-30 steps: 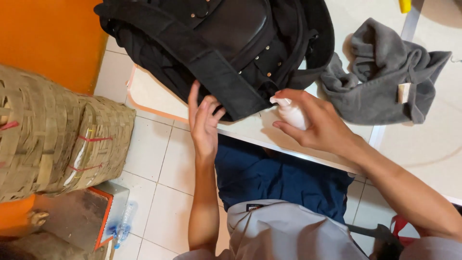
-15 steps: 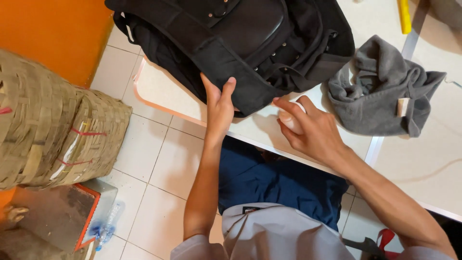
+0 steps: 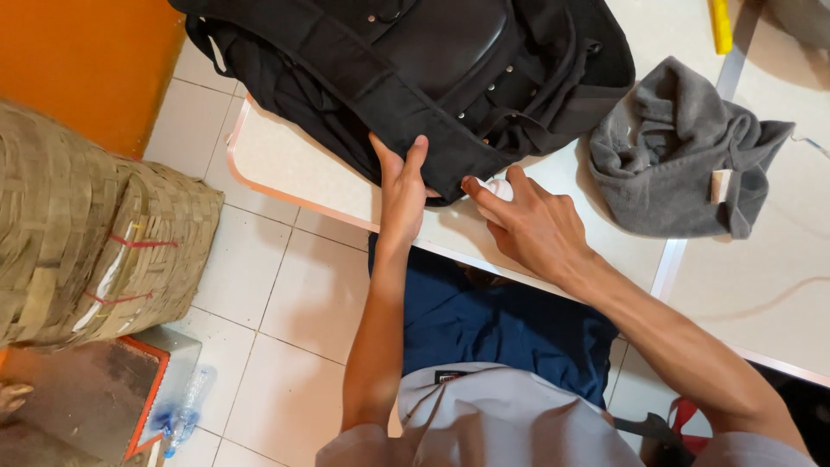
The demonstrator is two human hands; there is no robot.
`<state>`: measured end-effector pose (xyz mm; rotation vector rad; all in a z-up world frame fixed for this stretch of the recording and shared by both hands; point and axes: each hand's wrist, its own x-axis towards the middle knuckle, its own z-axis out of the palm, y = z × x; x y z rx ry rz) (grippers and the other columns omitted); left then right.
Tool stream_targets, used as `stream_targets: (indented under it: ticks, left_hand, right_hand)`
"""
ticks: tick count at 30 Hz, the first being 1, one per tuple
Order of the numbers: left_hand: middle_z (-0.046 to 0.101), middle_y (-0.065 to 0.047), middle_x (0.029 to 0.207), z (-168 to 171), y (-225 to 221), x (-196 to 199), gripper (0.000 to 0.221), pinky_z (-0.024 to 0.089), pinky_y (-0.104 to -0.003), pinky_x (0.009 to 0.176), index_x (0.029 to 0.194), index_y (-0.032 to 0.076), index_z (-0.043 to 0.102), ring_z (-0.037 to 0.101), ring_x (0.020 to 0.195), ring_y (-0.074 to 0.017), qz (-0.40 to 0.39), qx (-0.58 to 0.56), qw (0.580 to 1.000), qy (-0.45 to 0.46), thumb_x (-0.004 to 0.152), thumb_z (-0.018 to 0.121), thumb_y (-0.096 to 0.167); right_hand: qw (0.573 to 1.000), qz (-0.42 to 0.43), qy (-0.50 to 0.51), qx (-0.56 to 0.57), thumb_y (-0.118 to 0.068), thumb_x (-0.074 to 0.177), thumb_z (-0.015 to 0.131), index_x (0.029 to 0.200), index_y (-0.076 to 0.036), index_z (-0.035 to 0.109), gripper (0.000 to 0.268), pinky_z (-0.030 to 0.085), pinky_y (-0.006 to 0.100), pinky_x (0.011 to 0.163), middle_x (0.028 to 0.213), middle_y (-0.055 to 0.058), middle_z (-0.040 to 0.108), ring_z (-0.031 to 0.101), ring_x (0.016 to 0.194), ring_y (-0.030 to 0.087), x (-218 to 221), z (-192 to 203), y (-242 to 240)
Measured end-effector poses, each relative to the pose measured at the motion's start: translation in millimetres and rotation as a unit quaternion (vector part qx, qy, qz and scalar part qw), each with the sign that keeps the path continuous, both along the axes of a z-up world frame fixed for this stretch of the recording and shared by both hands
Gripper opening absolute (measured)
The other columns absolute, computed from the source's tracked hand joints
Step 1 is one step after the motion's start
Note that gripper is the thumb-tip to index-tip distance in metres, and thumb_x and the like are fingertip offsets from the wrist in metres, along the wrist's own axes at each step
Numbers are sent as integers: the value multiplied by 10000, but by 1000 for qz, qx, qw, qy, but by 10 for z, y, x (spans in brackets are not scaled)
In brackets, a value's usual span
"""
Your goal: Cleaning the straps and back panel of a black backpack using a brush and cleaning solution.
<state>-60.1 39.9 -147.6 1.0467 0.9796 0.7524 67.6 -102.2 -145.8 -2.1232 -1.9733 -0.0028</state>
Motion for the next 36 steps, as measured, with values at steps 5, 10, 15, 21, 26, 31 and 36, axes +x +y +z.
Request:
stream_targets:
  ticks: [5, 10, 15, 21, 26, 31, 36]
  left_hand:
    - [69, -275, 1680, -82, 0, -10, 836, 661, -520, 773, 1641, 149, -77, 453, 1384, -490, -5, 17, 1000, -22, 1071, 510, 322]
    - [97, -277, 1669, -92, 10, -16, 843, 663, -538, 786, 1641, 149, -70, 462, 1376, -497, -8, 11, 1000, -27, 1064, 516, 331]
    - [120, -276, 1666, -118, -2, -38, 801, 666, -539, 791, 1643, 164, -38, 480, 1364, -493, -10, 20, 999, -35, 1074, 503, 326]
    - [162, -269, 1661, 2, -21, -32, 831, 676, -500, 794, 1643, 166, -38, 490, 1369, -477, -20, 13, 999, -22, 1056, 508, 385]
    - [138, -265, 1678, 21, -25, -37, 831, 669, -485, 787, 1648, 157, -20, 465, 1387, -479, -18, 13, 999, -30, 1055, 484, 450]
    - [84, -279, 1686, -12, 9, -50, 903, 659, -465, 826, 1647, 137, -63, 467, 1383, -497, -25, -8, 999, -31, 1031, 458, 542]
    - [93, -299, 1677, -116, 29, -62, 963, 655, -444, 837, 1650, 140, -66, 487, 1357, -511, -21, -33, 999, -38, 991, 466, 598]
  right_hand:
    - [1000, 8, -2, 6, -116, 863, 760, 1188, -253, 557, 407, 558, 455, 608, 1059, 137, 551, 695, 736, 315, 4, -48, 31]
    - [999, -1, -23, 26, -147, 851, 771, 1145, -264, 559, 381, 550, 455, 567, 1032, 107, 531, 700, 743, 309, 43, -99, 32]
    - [998, -21, -39, 49, -204, 867, 766, 1123, -282, 565, 335, 535, 463, 537, 1031, 75, 505, 710, 774, 326, 133, -106, 48]
    - [997, -48, -17, 62, -202, 862, 733, 1335, -326, 571, 515, 546, 484, 564, 991, 42, 482, 697, 726, 336, 228, -170, 67]
    - [992, -14, 102, 79, -181, 885, 698, 1419, -311, 581, 563, 558, 512, 625, 942, 53, 518, 683, 765, 398, 295, 127, 63]
    - [998, 36, -7, 52, -136, 835, 729, 1398, -330, 580, 614, 564, 524, 628, 969, 66, 529, 678, 730, 375, 297, 333, 234]
    - [989, 107, -88, -56, -146, 813, 761, 1340, -369, 538, 614, 577, 527, 624, 1011, 56, 537, 688, 809, 344, 306, 457, 489]
